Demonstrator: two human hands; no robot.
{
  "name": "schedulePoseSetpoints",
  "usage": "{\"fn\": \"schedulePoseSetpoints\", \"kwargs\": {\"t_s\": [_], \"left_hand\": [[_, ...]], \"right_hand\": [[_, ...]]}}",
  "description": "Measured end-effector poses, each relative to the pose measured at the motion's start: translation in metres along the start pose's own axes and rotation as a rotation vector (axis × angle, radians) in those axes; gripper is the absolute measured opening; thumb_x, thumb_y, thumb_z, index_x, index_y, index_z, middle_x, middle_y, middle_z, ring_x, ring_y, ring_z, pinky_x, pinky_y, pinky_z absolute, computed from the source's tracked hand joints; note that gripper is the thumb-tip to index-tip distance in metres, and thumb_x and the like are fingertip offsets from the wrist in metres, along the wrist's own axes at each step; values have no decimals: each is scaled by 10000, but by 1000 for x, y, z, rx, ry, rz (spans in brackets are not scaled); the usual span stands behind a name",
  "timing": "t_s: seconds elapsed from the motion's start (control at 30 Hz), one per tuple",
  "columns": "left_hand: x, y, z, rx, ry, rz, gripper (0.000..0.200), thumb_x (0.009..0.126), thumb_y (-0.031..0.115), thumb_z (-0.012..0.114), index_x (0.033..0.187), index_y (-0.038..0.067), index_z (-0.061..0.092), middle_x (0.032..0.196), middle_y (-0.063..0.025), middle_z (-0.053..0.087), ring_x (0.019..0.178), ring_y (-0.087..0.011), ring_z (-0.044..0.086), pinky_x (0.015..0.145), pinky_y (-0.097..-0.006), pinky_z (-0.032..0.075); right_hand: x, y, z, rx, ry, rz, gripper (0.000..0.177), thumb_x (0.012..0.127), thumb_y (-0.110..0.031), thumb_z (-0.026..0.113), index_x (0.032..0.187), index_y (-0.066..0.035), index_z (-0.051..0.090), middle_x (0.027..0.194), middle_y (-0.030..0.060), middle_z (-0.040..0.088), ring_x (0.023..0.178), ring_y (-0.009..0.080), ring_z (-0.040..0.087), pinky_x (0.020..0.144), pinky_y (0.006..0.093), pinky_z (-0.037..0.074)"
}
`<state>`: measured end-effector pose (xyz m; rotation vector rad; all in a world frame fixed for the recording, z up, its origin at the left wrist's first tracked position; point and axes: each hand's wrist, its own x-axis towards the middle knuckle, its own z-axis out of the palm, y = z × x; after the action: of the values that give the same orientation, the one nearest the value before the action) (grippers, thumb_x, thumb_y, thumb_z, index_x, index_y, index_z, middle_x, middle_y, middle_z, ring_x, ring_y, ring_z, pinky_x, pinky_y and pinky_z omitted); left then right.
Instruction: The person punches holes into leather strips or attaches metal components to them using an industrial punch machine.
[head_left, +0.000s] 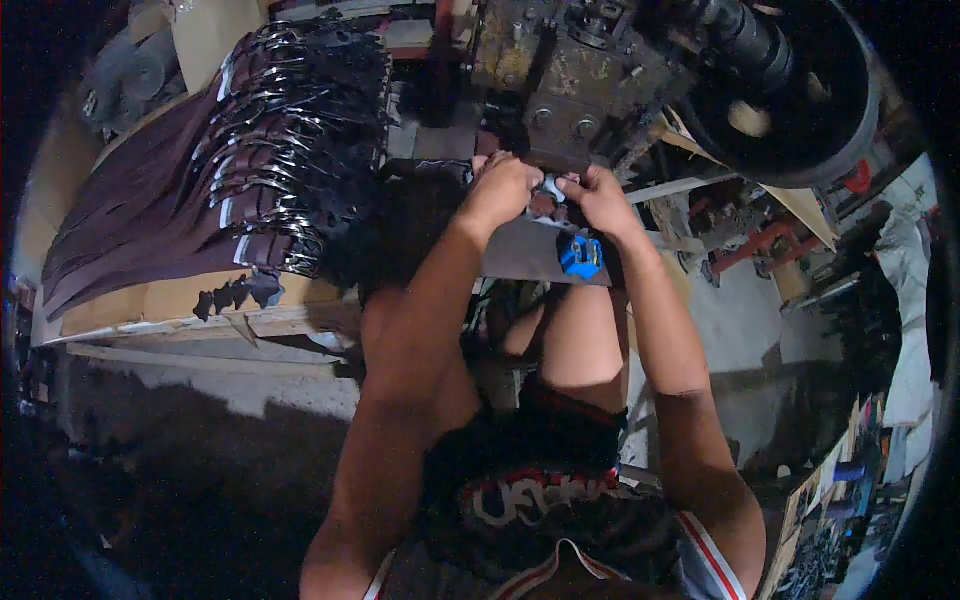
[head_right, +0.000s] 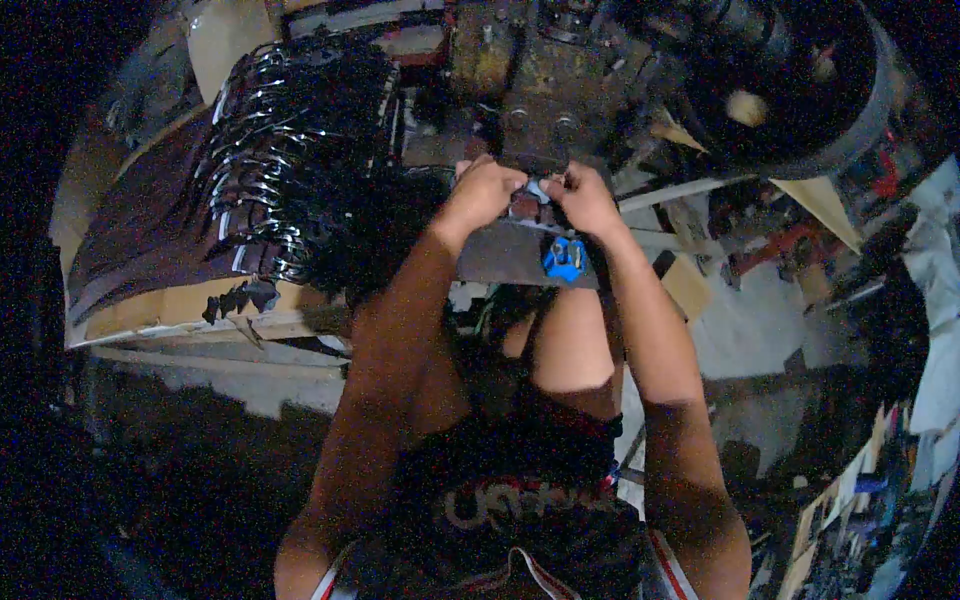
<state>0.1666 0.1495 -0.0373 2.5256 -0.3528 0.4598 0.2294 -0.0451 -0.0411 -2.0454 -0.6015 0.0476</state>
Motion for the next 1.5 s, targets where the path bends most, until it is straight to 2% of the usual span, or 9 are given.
{"fn": "schedulePoseSetpoints", "kwargs": {"t_s": [0.27, 0.6, 0.8, 0.87, 0.9, 1.07, 1.27, 1.37, 1.5], "left_hand": [[-6, 0, 5, -58, 138, 29, 224, 819, 254, 603, 1009, 181, 698, 969, -155, 641, 1024, -339, 514, 891, -470, 329], [-11, 7, -3, -29, 56, 15, 273, 781, 264, 663, 1040, 185, 698, 1034, -122, 638, 1088, -291, 502, 936, -452, 299], [-7, 5, -4, 8, 4, -3, 351, 759, 299, 684, 1097, 207, 678, 1015, -171, 625, 1036, -334, 508, 945, -427, 306], [-5, 4, -2, 42, -24, -31, 355, 769, 313, 677, 1110, 213, 672, 1025, -172, 623, 1053, -337, 504, 959, -429, 297], [-6, 4, 1, 41, -40, -28, 359, 771, 321, 675, 1114, 217, 670, 1032, -170, 622, 1060, -338, 503, 962, -437, 293], [-3, 6, -6, 20, -76, -51, 381, 768, 337, 682, 1125, 205, 661, 1089, -155, 618, 1089, -329, 498, 965, -467, 288], [-32, 18, -26, -47, 75, 136, 354, 782, 267, 676, 1102, 117, 652, 1117, -114, 611, 1181, -292, 467, 1011, -545, 269], [-51, 21, -35, 179, 99, 279, 351, 785, 234, 683, 1095, 76, 638, 1073, -127, 626, 1123, -295, 525, 986, -521, 348], [-71, 110, -88, -263, -78, 246, 311, 799, 179, 680, 1065, 28, 630, 1001, -120, 652, 961, -273, 614, 865, -401, 465]], "right_hand": [[-2, -8, -1, -32, 1, 8, 227, 813, -144, 671, 949, 25, 601, 861, 99, 658, 776, 175, 584, 756, 337, 467], [4, 6, 6, 152, 57, -30, 167, 813, -131, 667, 827, 9, 578, 773, 66, 628, 711, 158, 546, 678, 327, 453], [17, 31, 11, 14, 155, -85, 125, 840, -112, 631, 803, -13, 564, 767, 50, 610, 685, 149, 534, 623, 313, 449], [-5, -21, -2, 355, 299, 228, 109, 857, -104, 616, 845, -17, 552, 789, 56, 584, 685, 155, 533, 598, 296, 468], [-7, -16, -9, 477, 302, 238, 122, 872, -109, 610, 893, -12, 539, 802, 49, 554, 693, 151, 533, 580, 271, 486], [-19, -5, -26, 476, 232, 122, 161, 878, -127, 624, 943, -3, 547, 800, 32, 561, 713, 119, 538, 599, 255, 479], [-90, -33, -44, 560, 267, 8, 132, 877, -98, 622, 957, -16, 559, 818, 32, 608, 724, 96, 563, 652, 239, 465], [-135, -67, -46, 709, 268, -3, 106, 869, -47, 613, 941, -52, 535, 803, 17, 594, 727, 105, 584, 677, 246, 491], [-167, -90, -44, 834, 265, -57, 127, 854, -9, 612, 932, -59, 525, 843, 41, 614, 745, 123, 604, 701, 266, 514]]}}
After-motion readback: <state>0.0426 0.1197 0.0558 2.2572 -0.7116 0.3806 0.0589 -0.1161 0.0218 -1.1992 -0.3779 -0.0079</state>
